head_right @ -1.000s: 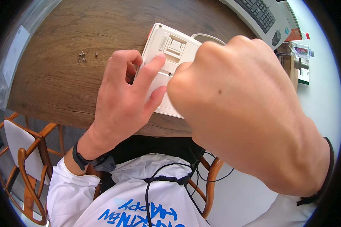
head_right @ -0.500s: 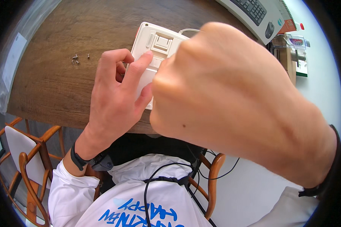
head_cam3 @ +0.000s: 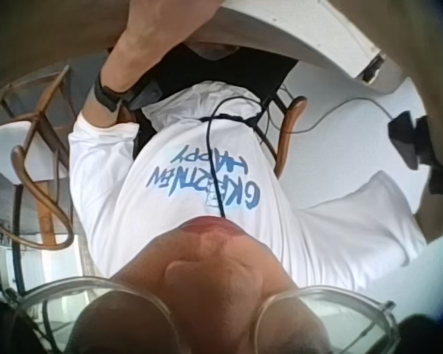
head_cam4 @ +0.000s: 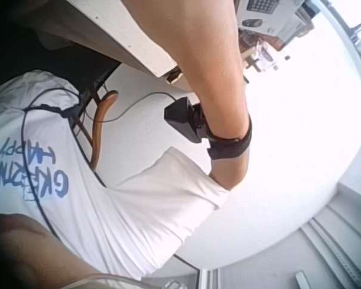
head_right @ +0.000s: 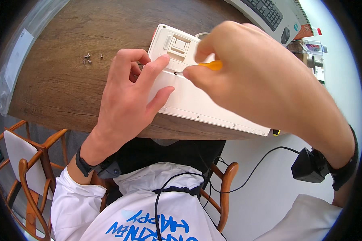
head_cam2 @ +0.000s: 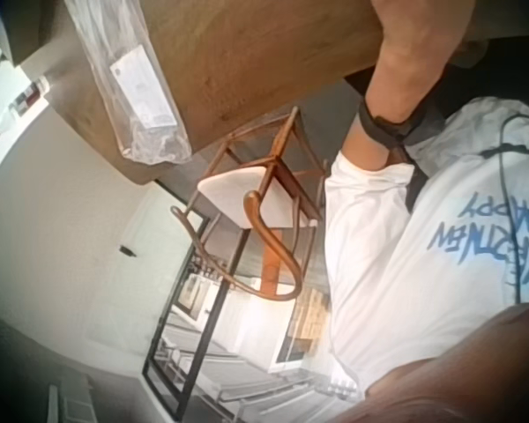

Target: The person unscrews and removes the back panel of a keyboard using screwdrivers, handling the screws and the panel by hand.

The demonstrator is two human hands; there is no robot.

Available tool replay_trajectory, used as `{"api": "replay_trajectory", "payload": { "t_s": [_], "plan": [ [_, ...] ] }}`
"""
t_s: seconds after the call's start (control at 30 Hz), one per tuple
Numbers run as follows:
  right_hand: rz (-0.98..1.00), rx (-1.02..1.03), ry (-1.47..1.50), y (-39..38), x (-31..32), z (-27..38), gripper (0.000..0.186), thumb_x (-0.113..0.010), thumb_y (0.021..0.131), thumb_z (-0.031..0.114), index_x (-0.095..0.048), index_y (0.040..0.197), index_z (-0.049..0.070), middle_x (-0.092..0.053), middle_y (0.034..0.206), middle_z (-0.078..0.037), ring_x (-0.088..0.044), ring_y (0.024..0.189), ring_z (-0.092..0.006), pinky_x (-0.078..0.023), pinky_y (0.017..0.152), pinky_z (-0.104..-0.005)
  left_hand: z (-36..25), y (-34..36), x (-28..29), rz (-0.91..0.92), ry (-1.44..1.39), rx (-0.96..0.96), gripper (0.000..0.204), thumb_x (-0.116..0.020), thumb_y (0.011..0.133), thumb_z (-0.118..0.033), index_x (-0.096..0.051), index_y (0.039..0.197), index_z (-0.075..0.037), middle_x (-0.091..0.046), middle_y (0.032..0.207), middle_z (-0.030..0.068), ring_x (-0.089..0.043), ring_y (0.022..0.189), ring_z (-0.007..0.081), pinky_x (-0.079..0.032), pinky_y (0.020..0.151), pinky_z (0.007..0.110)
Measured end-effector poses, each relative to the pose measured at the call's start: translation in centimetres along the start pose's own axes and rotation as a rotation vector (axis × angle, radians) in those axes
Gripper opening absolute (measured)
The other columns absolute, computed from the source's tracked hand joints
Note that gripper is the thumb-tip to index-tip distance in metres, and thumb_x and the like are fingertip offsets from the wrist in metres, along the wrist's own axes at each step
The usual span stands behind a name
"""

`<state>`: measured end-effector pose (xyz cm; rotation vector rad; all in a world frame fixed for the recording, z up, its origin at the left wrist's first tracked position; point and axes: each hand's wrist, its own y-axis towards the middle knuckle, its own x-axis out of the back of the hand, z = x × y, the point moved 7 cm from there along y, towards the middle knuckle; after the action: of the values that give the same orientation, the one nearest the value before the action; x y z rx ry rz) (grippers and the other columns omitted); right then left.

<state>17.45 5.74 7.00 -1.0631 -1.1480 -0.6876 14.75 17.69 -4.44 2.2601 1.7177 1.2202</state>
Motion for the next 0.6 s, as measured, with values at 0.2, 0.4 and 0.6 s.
{"api": "replay_trajectory", "payload": {
  "t_s": [0.2,0.4,0.6],
  "plan": [
    [0.314,-0.519,0.132,1.0,-1.3,-1.4,0.021,-0.070,0.095,0.017,-0.070,0.105,-0.002,-0.067,0.099,-0.011,-0.066,0.094,-0.0193,-0.052,0.083,-0.0326,0.0,0.0,-0.3,0.017,0.013,0.012,0.053,-0.083,0.077,-0.008,-0.064,0.126,-0.006,-0.047,0.110,0.0087,-0.050,0.081,0.0211,-0.048,0.071,0.033],
    [0.031,-0.076,0.064,0.2,-1.2,0.1,0.010,-0.071,0.089,0.006,-0.071,0.091,-0.003,-0.066,0.084,-0.017,-0.065,0.078,-0.0286,-0.050,0.075,-0.0370,0.1,0.0,-0.5,0.011,-0.013,0.036,0.056,-0.085,0.074,-0.006,-0.064,0.126,-0.006,-0.047,0.111,0.0086,-0.050,0.079,0.0205,-0.048,0.068,0.032],
    [0.114,0.107,-0.020,1.0,-1.2,1.8,0.004,-0.070,0.081,-0.003,-0.066,0.080,-0.003,-0.057,0.061,-0.017,-0.056,0.057,-0.0350,-0.045,0.060,-0.0432,0.2,-0.2,-0.5,0.008,-0.007,0.039,0.057,-0.085,0.072,-0.004,-0.065,0.125,-0.006,-0.047,0.113,0.0086,-0.051,0.080,0.0198,-0.049,0.068,0.032]
  ]
}}
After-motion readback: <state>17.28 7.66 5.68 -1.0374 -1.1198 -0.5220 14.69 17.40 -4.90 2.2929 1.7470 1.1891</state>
